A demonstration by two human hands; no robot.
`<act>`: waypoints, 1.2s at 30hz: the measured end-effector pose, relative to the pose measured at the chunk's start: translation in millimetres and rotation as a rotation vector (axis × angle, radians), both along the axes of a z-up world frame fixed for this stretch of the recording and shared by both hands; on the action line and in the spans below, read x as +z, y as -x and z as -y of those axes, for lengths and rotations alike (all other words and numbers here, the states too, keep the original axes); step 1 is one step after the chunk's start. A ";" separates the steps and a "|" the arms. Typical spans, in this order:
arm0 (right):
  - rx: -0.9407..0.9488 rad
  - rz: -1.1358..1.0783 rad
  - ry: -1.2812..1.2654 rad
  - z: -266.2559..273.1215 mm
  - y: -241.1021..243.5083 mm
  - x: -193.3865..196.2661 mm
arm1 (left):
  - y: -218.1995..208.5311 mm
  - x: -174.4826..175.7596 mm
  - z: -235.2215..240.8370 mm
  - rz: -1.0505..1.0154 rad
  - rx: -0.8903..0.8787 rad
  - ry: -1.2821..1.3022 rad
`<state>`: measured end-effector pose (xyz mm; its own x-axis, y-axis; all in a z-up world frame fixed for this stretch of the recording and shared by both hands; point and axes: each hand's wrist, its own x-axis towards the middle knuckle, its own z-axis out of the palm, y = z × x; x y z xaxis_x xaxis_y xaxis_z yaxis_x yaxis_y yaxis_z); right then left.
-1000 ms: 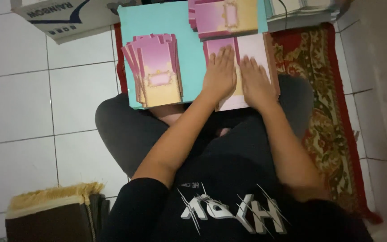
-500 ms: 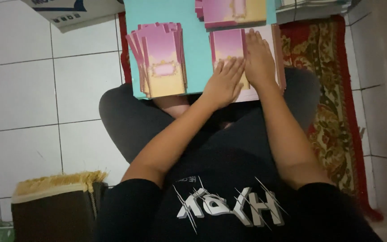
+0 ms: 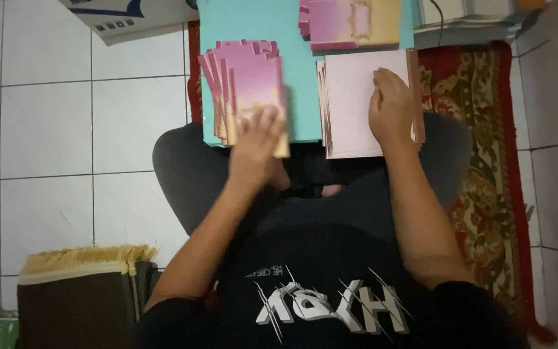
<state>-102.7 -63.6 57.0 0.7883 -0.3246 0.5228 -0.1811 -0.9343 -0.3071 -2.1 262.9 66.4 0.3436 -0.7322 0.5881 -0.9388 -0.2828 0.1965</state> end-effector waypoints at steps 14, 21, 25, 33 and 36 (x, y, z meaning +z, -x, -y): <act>-0.407 -0.252 -0.331 3.9 90.7 -8.4 | 7.2 -4.1 136.2 -0.158 -0.242 0.012; -0.419 -0.149 -0.161 5.8 92.1 -15.8 | 15.9 -7.6 185.8 -0.236 -0.110 -0.406; -0.417 -0.110 -0.169 -13.0 90.0 13.0 | 19.1 3.5 181.8 -0.248 -0.100 -0.509; -0.033 0.306 0.210 -27.9 81.4 -7.3 | 5.7 -4.6 187.7 -0.378 -0.171 -0.284; 0.111 0.373 0.185 -46.8 72.7 -5.0 | 9.6 10.3 178.3 -0.567 -0.225 -0.186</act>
